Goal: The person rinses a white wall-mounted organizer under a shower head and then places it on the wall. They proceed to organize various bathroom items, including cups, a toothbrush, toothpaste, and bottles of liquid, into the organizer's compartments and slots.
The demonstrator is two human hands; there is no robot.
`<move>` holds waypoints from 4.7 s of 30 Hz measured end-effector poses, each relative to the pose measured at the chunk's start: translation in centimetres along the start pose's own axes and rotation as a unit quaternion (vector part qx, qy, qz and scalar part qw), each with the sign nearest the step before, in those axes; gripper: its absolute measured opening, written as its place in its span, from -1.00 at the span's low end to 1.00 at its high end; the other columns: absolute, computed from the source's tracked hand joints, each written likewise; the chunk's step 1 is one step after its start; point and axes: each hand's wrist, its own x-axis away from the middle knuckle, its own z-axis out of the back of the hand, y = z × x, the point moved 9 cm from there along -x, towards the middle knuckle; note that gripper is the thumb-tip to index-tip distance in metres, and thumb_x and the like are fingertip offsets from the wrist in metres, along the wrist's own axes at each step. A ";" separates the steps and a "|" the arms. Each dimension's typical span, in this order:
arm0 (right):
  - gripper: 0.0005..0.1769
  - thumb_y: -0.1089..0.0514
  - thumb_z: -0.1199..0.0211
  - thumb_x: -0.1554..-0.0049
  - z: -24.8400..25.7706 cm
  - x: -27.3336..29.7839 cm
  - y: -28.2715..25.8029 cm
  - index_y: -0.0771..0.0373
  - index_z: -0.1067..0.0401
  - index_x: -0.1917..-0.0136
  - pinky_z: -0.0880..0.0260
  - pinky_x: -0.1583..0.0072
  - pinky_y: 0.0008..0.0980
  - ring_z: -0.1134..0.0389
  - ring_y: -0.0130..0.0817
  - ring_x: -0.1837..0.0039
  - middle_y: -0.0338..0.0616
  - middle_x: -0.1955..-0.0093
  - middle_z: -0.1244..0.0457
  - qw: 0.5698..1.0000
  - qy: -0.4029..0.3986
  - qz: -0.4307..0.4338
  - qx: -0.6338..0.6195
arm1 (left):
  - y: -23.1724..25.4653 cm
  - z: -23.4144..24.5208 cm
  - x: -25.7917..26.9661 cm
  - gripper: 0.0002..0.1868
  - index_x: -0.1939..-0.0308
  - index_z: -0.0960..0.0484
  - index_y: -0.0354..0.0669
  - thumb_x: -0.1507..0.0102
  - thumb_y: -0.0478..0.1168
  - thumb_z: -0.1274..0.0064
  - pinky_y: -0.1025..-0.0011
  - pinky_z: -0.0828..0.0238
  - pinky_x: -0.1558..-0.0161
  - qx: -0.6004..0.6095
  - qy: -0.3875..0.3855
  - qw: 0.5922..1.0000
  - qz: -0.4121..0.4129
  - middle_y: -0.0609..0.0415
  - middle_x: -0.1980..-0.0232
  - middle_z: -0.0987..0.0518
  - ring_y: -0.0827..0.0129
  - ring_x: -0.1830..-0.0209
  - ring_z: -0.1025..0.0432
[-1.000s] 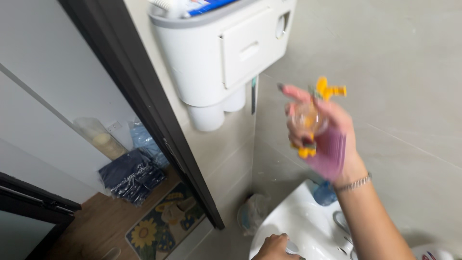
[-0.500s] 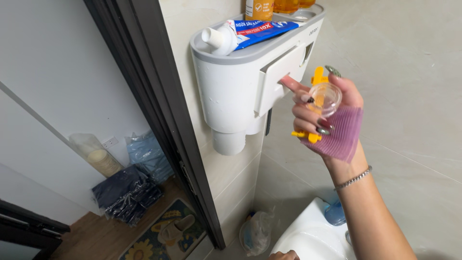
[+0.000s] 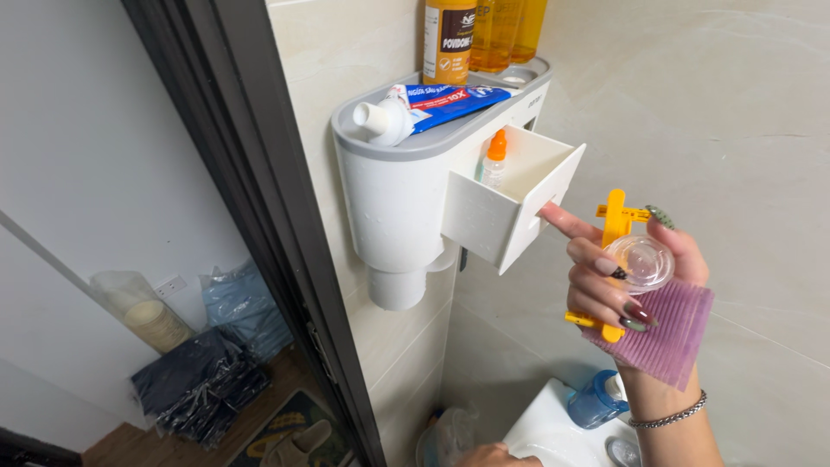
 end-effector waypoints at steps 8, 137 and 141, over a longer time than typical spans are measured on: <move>-0.02 -0.13 -0.08 -0.32 2.8 1.3 -0.6 0.64 0.15 -0.67 -0.16 0.35 -0.45 -0.14 -0.45 0.36 -0.04 0.11 -0.19 0.999 0.019 -0.010 0.049 | 33.4 27.6 12.1 -0.38 -0.17 -0.61 -0.07 -0.10 0.06 -0.40 0.37 -0.54 0.06 -0.109 0.215 0.967 -0.079 -0.02 0.11 -0.65 0.30 0.09 -0.62; -0.70 -0.01 0.05 -0.39 2.3 6.7 -1.2 0.27 -0.29 -0.14 -0.08 0.24 -0.42 -0.08 -0.49 0.33 -0.23 0.23 -0.17 0.886 0.233 0.195 0.350 | 44.9 38.3 3.0 -0.89 0.36 -0.67 -0.35 -0.17 -0.32 -0.21 0.07 -0.49 0.24 -0.511 0.401 0.747 -0.142 -0.27 0.34 -0.62 -0.10 0.29 -0.57; -0.69 -0.01 0.07 -0.38 2.5 6.8 -1.0 0.26 -0.29 -0.16 -0.04 0.28 -0.45 -0.02 -0.54 0.36 -0.26 0.28 -0.13 0.867 0.273 0.167 0.381 | 42.8 37.9 0.3 -0.95 0.43 -0.68 -0.32 -0.07 -0.38 -0.23 0.08 -0.50 0.25 -0.552 0.347 0.751 -0.099 -0.27 0.39 -0.61 -0.10 0.31 -0.57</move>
